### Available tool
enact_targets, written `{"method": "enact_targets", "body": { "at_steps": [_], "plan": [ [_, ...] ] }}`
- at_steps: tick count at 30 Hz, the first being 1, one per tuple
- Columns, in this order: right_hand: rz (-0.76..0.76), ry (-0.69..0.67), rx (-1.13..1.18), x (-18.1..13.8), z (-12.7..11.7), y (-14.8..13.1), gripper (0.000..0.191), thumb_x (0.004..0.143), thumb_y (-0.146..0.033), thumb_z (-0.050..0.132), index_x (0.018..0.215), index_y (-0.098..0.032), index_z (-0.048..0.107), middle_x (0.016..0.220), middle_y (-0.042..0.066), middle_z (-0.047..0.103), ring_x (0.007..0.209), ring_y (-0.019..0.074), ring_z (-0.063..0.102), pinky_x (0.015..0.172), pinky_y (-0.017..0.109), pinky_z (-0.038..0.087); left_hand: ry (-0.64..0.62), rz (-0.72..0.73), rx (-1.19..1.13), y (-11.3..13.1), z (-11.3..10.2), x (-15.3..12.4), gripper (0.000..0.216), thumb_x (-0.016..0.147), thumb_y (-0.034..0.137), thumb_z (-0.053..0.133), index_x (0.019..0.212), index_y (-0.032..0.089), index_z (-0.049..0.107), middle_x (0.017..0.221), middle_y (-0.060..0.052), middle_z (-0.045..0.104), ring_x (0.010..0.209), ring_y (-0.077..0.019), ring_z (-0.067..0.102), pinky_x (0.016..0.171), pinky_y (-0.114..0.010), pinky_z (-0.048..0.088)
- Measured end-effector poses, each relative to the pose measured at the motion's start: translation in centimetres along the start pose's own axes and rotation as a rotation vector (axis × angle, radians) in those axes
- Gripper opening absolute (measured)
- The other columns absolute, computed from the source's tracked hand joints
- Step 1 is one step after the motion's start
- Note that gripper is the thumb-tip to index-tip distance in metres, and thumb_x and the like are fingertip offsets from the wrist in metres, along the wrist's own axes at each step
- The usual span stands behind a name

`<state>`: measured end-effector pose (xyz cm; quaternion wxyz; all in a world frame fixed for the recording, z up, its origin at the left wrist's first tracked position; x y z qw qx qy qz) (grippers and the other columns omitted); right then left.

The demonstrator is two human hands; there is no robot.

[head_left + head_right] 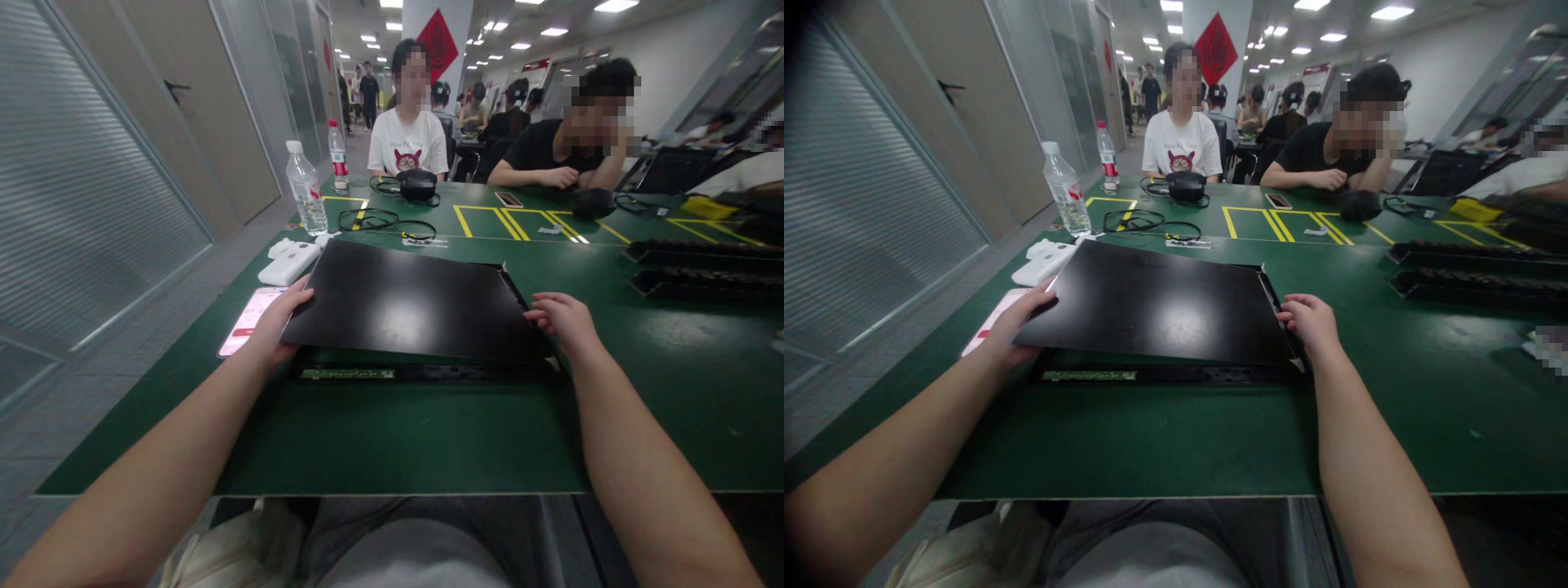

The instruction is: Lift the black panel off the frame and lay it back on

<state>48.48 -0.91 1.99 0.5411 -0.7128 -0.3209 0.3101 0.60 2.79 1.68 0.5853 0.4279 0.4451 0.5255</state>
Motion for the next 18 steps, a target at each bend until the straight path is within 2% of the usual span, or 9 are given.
{"method": "enact_targets", "body": {
  "at_steps": [5,12,18],
  "plan": [
    [-0.007,0.006,-0.028,-0.06,-0.04,-0.13,0.018,0.07,-0.011,0.068,0.086,-0.017,0.069,0.06,0.004,0.069,0.047,0.0105,0.054,0.04,0.018,0.033,0.01,-0.022,-0.018,-0.08,0.21,-0.13,0.066,0.083,0.022,0.075,0.148,0.022,0.07,0.118,-0.007,0.085,0.092,-0.0287,0.079,0.062,-0.027,0.058],
    [-0.017,0.027,-0.05,0.12,-0.04,0.03,0.018,0.067,-0.013,0.067,0.085,-0.018,0.069,0.063,0.005,0.069,0.054,0.013,0.06,0.044,0.02,0.035,0.052,-0.038,0.023,0.22,0.65,-0.43,0.066,0.081,0.019,0.077,0.147,0.017,0.071,0.105,-0.006,0.086,0.068,-0.0188,0.074,0.059,-0.024,0.055],
    [-0.033,0.045,-0.091,0.48,-0.34,0.34,0.018,0.066,-0.016,0.067,0.084,-0.018,0.07,0.065,0.006,0.07,0.059,0.0147,0.062,0.049,0.022,0.039,0.07,-0.063,0.02,-0.11,0.68,-0.25,0.047,0.084,0.017,0.079,0.132,0.016,0.079,0.094,-0.007,0.085,0.058,-0.0153,0.069,0.052,-0.021,0.052]
  ]
}}
Point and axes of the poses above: each hand's wrist, its own x-axis towards the middle knuckle, its own z-axis out of the palm, y = z × x, the point moved 4 cm from there along x, towards the middle knuckle
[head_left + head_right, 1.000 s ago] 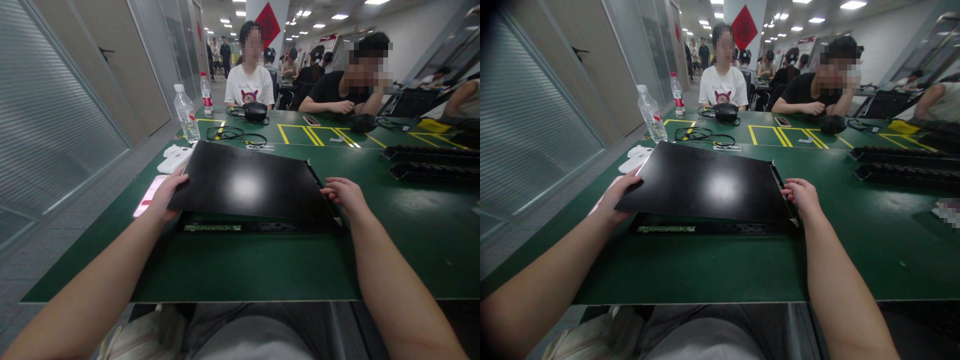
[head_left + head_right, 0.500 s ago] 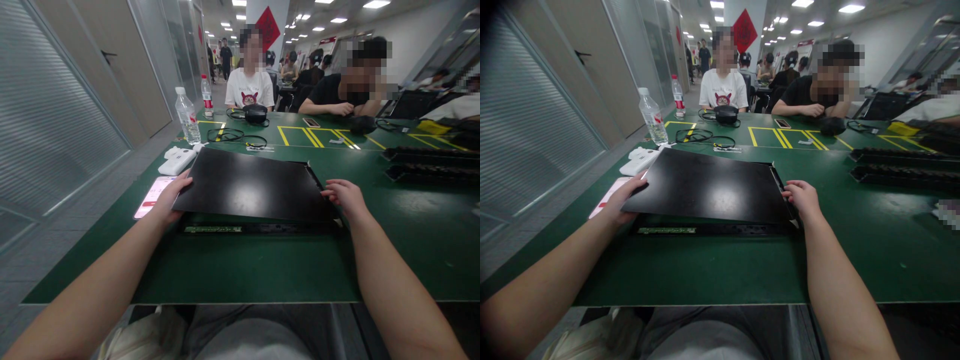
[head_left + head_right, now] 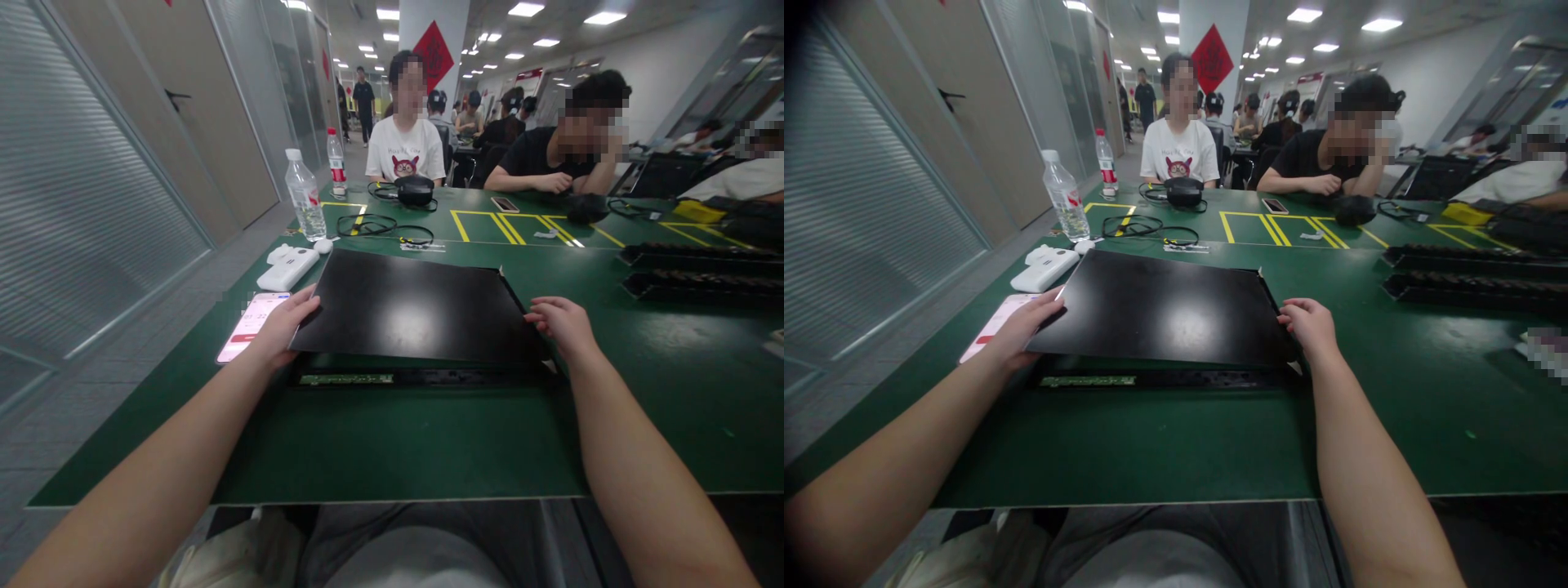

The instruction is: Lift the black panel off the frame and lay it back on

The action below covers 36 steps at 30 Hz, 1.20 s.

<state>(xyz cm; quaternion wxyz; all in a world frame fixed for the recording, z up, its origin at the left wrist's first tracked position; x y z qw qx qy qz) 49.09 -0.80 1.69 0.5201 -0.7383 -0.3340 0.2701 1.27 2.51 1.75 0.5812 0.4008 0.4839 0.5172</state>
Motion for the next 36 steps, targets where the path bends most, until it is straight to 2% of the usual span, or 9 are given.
{"method": "enact_targets", "body": {
  "at_steps": [4,12,16,20,26,31,36],
  "plan": [
    [-0.021,0.002,-0.054,0.5,-0.1,0.6,0.02,0.067,-0.02,0.067,0.086,-0.018,0.072,0.067,0.006,0.071,0.062,0.0163,0.063,0.053,0.024,0.042,0.026,-0.003,0.015,-0.1,0.1,0.0,0.041,0.088,0.016,0.078,0.129,0.017,0.08,0.097,-0.006,0.085,0.06,-0.0144,0.069,0.053,-0.02,0.053],
    [-0.092,-0.001,-0.216,2.0,-0.2,2.1,0.024,0.073,-0.028,0.07,0.095,-0.021,0.076,0.075,0.007,0.076,0.072,0.0212,0.07,0.066,0.031,0.051,0.025,-0.027,0.041,-0.4,-0.3,0.2,0.044,0.09,0.022,0.078,0.134,0.018,0.079,0.093,-0.008,0.085,0.058,-0.0169,0.069,0.051,-0.023,0.052],
    [-0.143,-0.006,-0.318,2.3,-0.4,2.2,0.026,0.074,-0.03,0.071,0.098,-0.022,0.078,0.078,0.007,0.077,0.078,0.0241,0.072,0.074,0.035,0.056,0.031,-0.02,0.041,-0.4,-0.4,0.2,0.047,0.092,0.026,0.076,0.139,0.02,0.077,0.101,-0.009,0.085,0.07,-0.0223,0.073,0.057,-0.027,0.057],
    [-0.163,-0.005,-0.397,2.2,-0.4,2.1,0.029,0.075,-0.03,0.071,0.102,-0.022,0.08,0.08,0.007,0.078,0.08,0.0249,0.073,0.08,0.037,0.058,0.042,-0.013,0.03,-0.2,-0.2,0.1,0.047,0.091,0.027,0.075,0.137,0.019,0.076,0.11,-0.01,0.084,0.08,-0.0227,0.076,0.062,-0.026,0.057],
    [-0.18,0.002,-0.45,2.0,-0.4,1.9,0.029,0.076,-0.03,0.069,0.101,-0.022,0.08,0.082,0.007,0.079,0.078,0.0242,0.071,0.08,0.037,0.056,0.001,0.024,0.079,-0.1,0.1,0.0,0.055,0.084,0.023,0.075,0.139,0.018,0.074,0.119,-0.01,0.082,0.087,-0.0249,0.076,0.064,-0.026,0.057],
    [-0.199,-0.006,-0.476,1.6,-0.5,1.4,0.026,0.076,-0.031,0.068,0.098,-0.022,0.081,0.083,0.006,0.079,0.076,0.0238,0.07,0.078,0.037,0.054,0.031,0.019,0.096,0.0,0.4,-0.5,0.051,0.084,0.019,0.074,0.134,0.02,0.077,0.11,-0.01,0.084,0.084,-0.0266,0.077,0.06,-0.028,0.057],
    [-0.222,0.01,-0.567,0.8,-0.4,0.3,0.022,0.077,-0.029,0.068,0.093,-0.023,0.083,0.08,0.007,0.077,0.076,0.0247,0.069,0.078,0.037,0.053,0.022,0.009,0.079,0.0,0.6,-0.5,0.055,0.081,0.021,0.081,0.136,0.019,0.076,0.109,-0.01,0.085,0.082,-0.0265,0.079,0.061,-0.027,0.058]
  ]
}}
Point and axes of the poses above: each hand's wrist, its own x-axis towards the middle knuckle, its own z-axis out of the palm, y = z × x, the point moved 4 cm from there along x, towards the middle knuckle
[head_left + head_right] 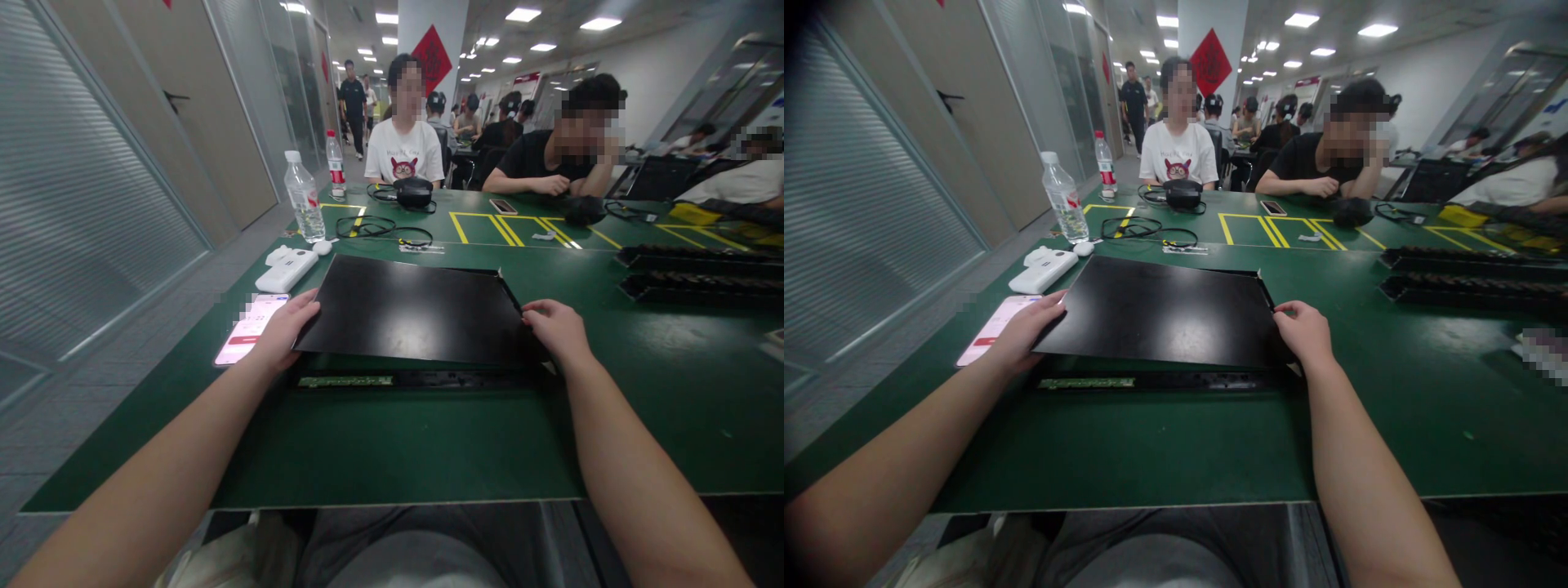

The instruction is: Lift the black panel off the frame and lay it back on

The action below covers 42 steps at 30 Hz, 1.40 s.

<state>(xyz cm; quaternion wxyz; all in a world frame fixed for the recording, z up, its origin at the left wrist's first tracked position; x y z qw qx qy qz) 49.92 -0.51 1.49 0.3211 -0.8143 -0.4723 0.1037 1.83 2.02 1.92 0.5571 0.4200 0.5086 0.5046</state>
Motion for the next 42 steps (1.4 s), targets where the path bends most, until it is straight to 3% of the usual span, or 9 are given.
{"method": "enact_targets", "body": {
  "at_steps": [10,16,31,42],
  "plan": [
    [-0.061,0.015,-0.095,-0.35,-0.15,-0.68,0.021,0.08,-0.03,0.068,0.09,-0.025,0.085,0.084,0.008,0.078,0.083,0.0261,0.069,0.079,0.038,0.053,-0.001,-0.01,0.011,0.0,-0.05,-0.04,0.046,0.086,0.017,0.076,0.133,0.019,0.077,0.103,-0.009,0.086,0.08,-0.0234,0.08,0.059,-0.024,0.059],
    [-0.055,0.005,-0.069,-0.34,-0.08,-0.55,0.02,0.079,-0.03,0.068,0.089,-0.026,0.085,0.078,0.006,0.077,0.076,0.0252,0.069,0.078,0.039,0.055,0.007,-0.021,-0.014,0.01,-0.02,-0.03,0.048,0.084,0.015,0.078,0.133,0.016,0.077,0.104,-0.011,0.086,0.084,-0.0236,0.08,0.061,-0.022,0.059],
    [-0.112,-0.024,-0.16,-0.46,-0.03,-0.9,0.02,0.082,-0.029,0.068,0.09,-0.028,0.087,0.09,0.008,0.08,0.087,0.0286,0.072,0.079,0.039,0.055,0.018,-0.012,0.019,-0.15,-0.36,0.19,0.05,0.084,0.017,0.081,0.133,0.019,0.077,0.105,-0.01,0.085,0.083,-0.0247,0.079,0.062,-0.025,0.059],
    [-0.11,-0.013,-0.154,-0.47,0.01,-0.82,0.019,0.082,-0.027,0.069,0.088,-0.028,0.087,0.082,0.007,0.078,0.082,0.0275,0.072,0.075,0.037,0.054,0.005,-0.011,0.005,-0.23,-0.21,0.13,0.061,0.08,0.022,0.088,0.139,0.019,0.074,0.106,-0.012,0.085,0.087,-0.0268,0.081,0.063,-0.026,0.061]
  ]
}}
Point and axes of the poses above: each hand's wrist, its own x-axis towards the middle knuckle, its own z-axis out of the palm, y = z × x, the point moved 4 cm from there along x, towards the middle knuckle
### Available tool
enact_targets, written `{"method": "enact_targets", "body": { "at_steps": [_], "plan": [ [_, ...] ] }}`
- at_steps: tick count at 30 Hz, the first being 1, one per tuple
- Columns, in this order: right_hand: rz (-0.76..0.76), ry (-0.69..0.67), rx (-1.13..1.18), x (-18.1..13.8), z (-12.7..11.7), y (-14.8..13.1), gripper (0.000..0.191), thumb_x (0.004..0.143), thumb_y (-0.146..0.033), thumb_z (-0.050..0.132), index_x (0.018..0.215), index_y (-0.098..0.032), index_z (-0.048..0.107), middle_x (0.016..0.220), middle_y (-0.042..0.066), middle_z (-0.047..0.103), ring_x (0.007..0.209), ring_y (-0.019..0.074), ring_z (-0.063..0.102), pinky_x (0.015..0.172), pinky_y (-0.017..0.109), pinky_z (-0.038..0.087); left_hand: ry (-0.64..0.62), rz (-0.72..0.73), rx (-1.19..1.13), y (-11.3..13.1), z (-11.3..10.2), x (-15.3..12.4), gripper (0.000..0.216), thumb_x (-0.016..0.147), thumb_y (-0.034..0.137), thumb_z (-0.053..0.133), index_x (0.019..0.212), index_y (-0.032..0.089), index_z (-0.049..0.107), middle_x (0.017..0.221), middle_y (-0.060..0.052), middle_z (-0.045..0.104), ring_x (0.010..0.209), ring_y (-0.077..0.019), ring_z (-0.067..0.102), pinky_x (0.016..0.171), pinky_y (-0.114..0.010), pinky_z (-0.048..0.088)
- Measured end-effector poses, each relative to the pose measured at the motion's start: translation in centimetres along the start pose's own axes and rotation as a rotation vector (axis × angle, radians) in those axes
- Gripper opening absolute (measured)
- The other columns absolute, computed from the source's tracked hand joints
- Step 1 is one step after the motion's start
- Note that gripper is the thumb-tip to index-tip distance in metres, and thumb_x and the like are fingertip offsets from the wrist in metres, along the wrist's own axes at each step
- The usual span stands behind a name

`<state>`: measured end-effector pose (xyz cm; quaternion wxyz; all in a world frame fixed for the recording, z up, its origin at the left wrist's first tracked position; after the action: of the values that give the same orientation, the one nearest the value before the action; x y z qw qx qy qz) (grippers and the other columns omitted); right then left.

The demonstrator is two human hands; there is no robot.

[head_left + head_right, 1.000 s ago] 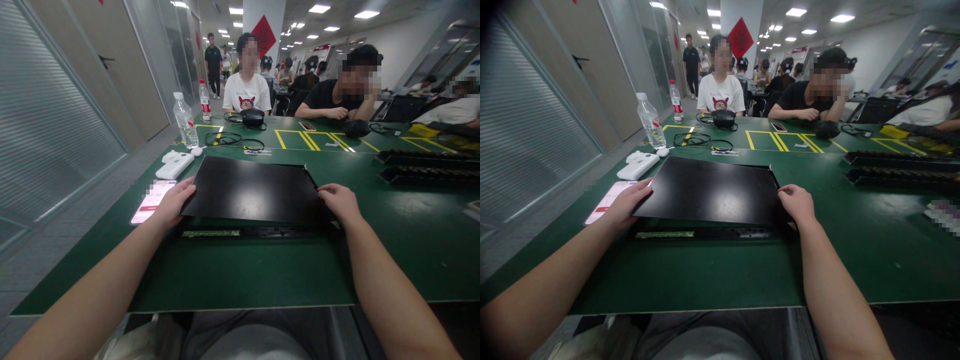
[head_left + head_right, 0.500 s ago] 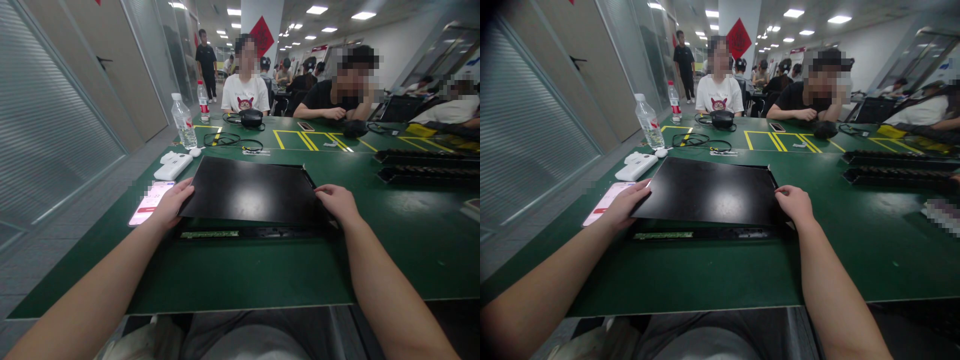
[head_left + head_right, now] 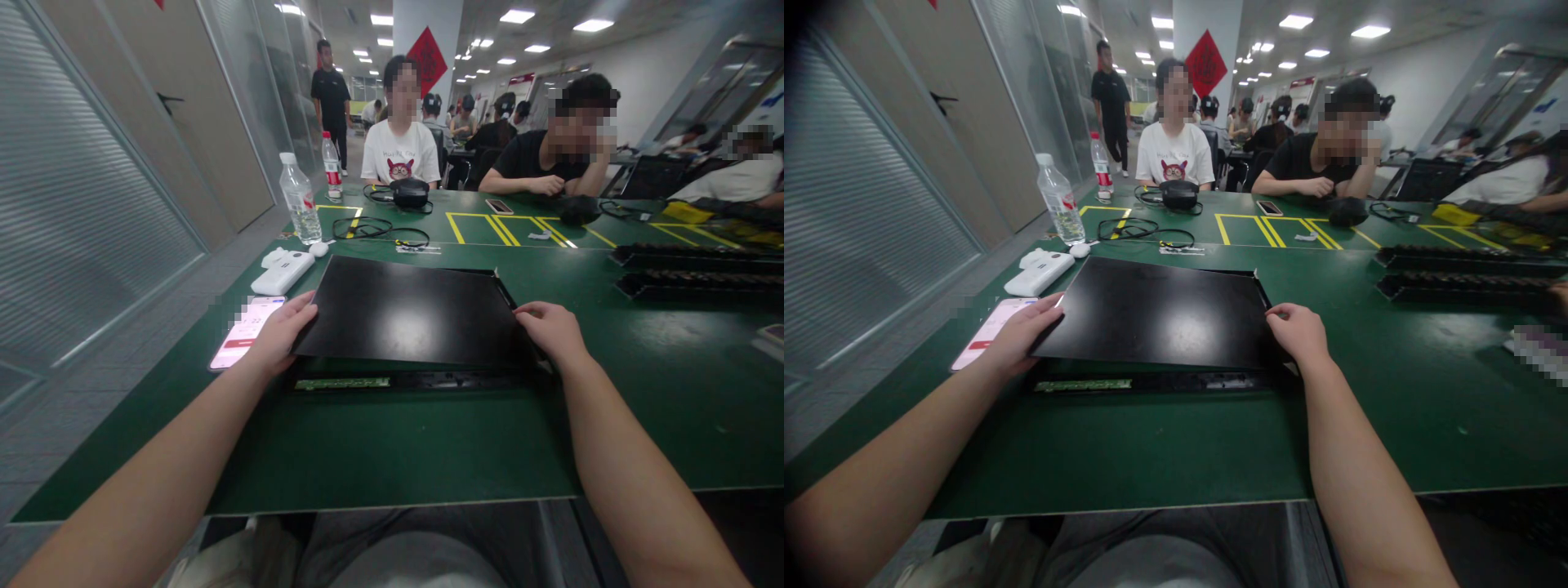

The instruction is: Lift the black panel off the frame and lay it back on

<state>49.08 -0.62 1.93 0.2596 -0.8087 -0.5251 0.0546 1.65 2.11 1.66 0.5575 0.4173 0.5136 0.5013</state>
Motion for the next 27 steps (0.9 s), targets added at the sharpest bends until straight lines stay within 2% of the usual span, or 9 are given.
{"method": "enact_targets", "body": {
  "at_steps": [5,11,18,27],
  "plan": [
    [0.014,-0.016,0.001,-0.11,-0.1,-0.15,0.02,0.083,-0.026,0.068,0.089,-0.027,0.087,0.085,0.007,0.079,0.086,0.0285,0.072,0.078,0.038,0.052,0.012,0.005,-0.005,0.13,0.13,-0.13,0.06,0.079,0.02,0.089,0.137,0.015,0.074,0.106,-0.013,0.085,0.089,-0.0271,0.081,0.064,-0.024,0.061],
    [0.008,-0.024,0.005,-0.01,-0.06,-0.06,0.02,0.084,-0.028,0.068,0.09,-0.027,0.087,0.086,0.007,0.079,0.088,0.0289,0.072,0.08,0.038,0.052,0.016,-0.007,-0.007,0.34,0.35,-0.38,0.056,0.084,0.014,0.081,0.139,0.014,0.073,0.106,-0.011,0.086,0.081,-0.022,0.081,0.063,-0.022,0.061],
    [0.008,-0.007,0.003,0.04,0.0,0.04,0.021,0.082,-0.029,0.067,0.087,-0.027,0.087,0.086,0.008,0.08,0.086,0.0283,0.072,0.078,0.037,0.053,0.026,-0.027,-0.004,0.4,0.49,-0.48,0.058,0.084,0.012,0.079,0.142,0.015,0.071,0.107,-0.011,0.087,0.084,-0.023,0.082,0.065,-0.022,0.062],
    [0.011,-0.023,-0.028,0.04,-0.03,-0.07,0.029,0.082,-0.03,0.063,0.095,-0.024,0.089,0.092,0.01,0.082,0.094,0.0306,0.074,0.081,0.038,0.054,0.047,-0.027,0.009,0.13,0.26,-0.22,0.061,0.087,0.009,0.075,0.148,0.014,0.067,0.112,-0.011,0.086,0.088,-0.0223,0.083,0.066,-0.022,0.063]
  ]
}}
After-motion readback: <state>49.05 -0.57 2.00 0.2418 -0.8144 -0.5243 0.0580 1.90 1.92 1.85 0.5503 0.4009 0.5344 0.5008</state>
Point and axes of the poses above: each hand's wrist, its own x-axis towards the middle knuckle, its own z-axis out of the palm, y = z × x, the point moved 4 cm from there along x, towards the middle knuckle
